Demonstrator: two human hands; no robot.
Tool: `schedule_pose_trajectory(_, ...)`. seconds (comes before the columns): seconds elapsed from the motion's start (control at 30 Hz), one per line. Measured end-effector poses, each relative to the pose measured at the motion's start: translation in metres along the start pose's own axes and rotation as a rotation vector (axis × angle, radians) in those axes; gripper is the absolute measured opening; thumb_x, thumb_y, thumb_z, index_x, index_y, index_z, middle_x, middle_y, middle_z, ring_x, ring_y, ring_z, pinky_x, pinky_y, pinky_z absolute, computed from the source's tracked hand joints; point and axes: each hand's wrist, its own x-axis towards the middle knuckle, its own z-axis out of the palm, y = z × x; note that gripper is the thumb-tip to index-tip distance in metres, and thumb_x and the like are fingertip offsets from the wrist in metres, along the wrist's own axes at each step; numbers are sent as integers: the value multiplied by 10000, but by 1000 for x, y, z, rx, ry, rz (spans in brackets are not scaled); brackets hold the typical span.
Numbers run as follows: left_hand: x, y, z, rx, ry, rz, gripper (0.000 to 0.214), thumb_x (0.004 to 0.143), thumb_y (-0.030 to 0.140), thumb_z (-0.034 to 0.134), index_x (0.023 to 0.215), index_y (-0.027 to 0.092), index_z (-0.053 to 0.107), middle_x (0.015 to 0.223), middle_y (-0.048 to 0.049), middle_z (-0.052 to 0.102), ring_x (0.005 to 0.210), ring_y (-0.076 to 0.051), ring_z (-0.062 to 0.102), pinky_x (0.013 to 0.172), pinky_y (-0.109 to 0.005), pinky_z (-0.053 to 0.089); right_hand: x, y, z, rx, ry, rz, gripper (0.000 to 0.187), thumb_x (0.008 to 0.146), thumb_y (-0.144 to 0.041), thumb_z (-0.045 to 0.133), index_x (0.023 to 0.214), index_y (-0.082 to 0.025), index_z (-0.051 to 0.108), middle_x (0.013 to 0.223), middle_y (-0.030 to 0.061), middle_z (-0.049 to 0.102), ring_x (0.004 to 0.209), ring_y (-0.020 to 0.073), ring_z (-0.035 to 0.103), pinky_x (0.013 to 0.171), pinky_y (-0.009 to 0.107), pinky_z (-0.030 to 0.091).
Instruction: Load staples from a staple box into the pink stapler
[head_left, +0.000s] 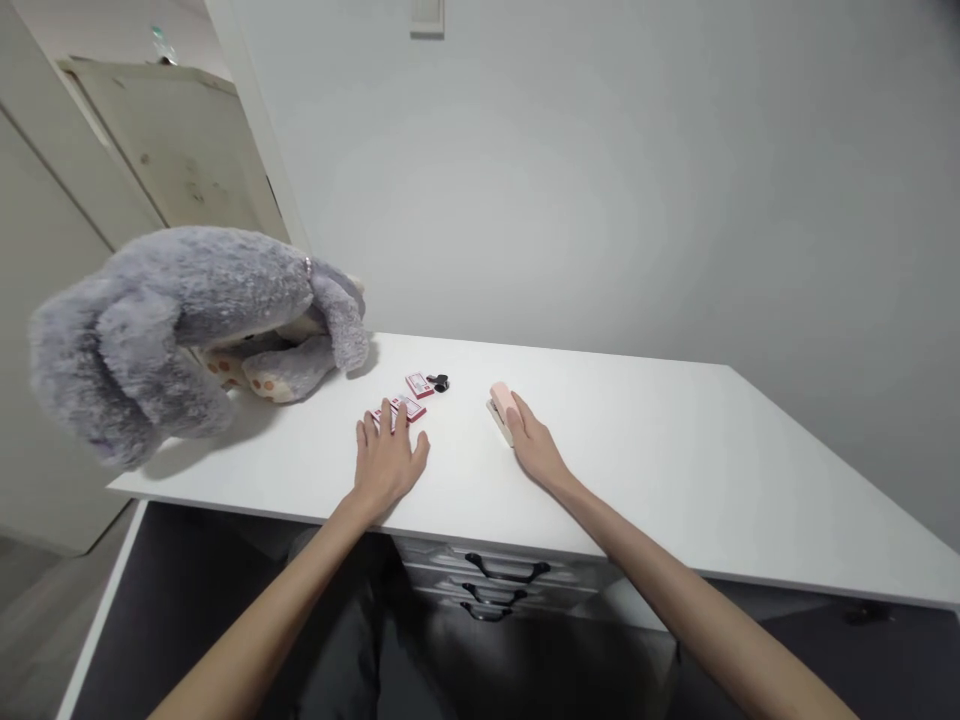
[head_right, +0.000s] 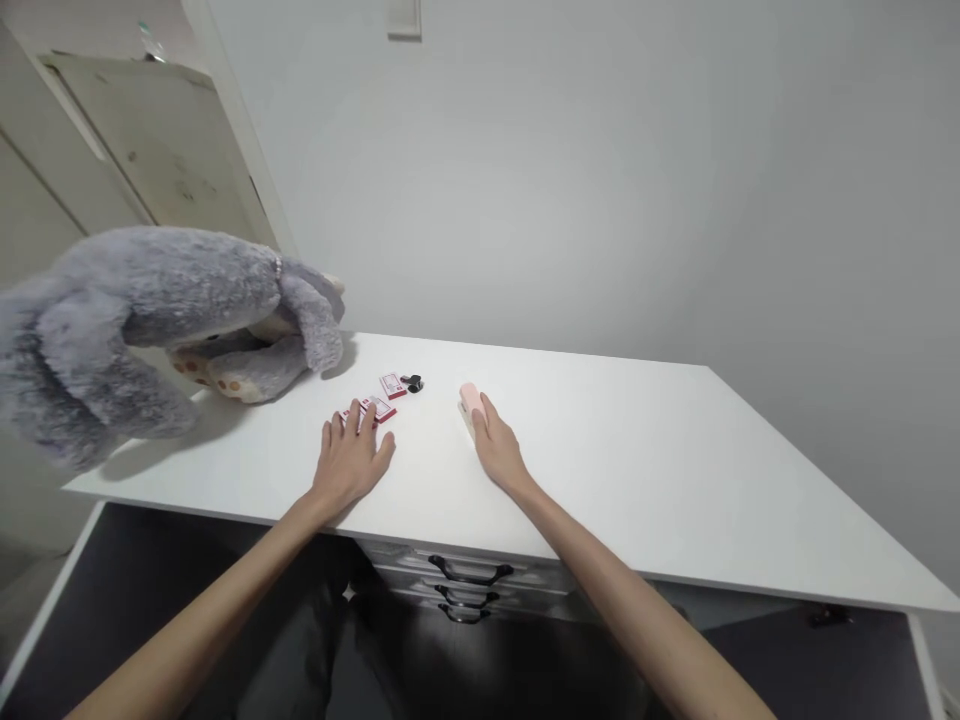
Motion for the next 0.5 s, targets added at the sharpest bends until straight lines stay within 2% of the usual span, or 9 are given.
schedule_pose_trajectory(0.13, -15, 6, -1, -53, -37, 103, 683, 1051, 449, 434, 1634, 94, 435, 1749, -224, 318, 1611, -508, 274, 1284, -677, 266, -24, -8, 9, -40, 7, 70, 937, 1031, -795, 257, 1712, -156, 332, 1725, 164, 411, 1588, 368, 414, 1304, 549, 287)
schedule_pose_trajectory(0.37, -35, 19, -12, -223, -171, 430, 605, 1072, 441, 458, 1630, 210, 459, 1753, -128, 357, 1635, -393, 298, 1316, -629, 279, -57, -18, 16, -42, 10, 76, 915, 1042, -767, 276, 1704, -141, 353, 1725, 174, 405, 1596, 368, 401, 1297, 547, 302)
schedule_pose_trajectory(0.5, -42, 23, -19, -334, -233, 564, 580, 1089, 457, 457, 1633, 255, 453, 1739, -95, 395, 1631, -338, 328, 1331, -573, 284, -71, -21, 16, -16, 2, 15, 834, 1053, -754, 285, 1693, -230, 393, 1678, 127, 500, 1544, 344, 483, 1270, 535, 354)
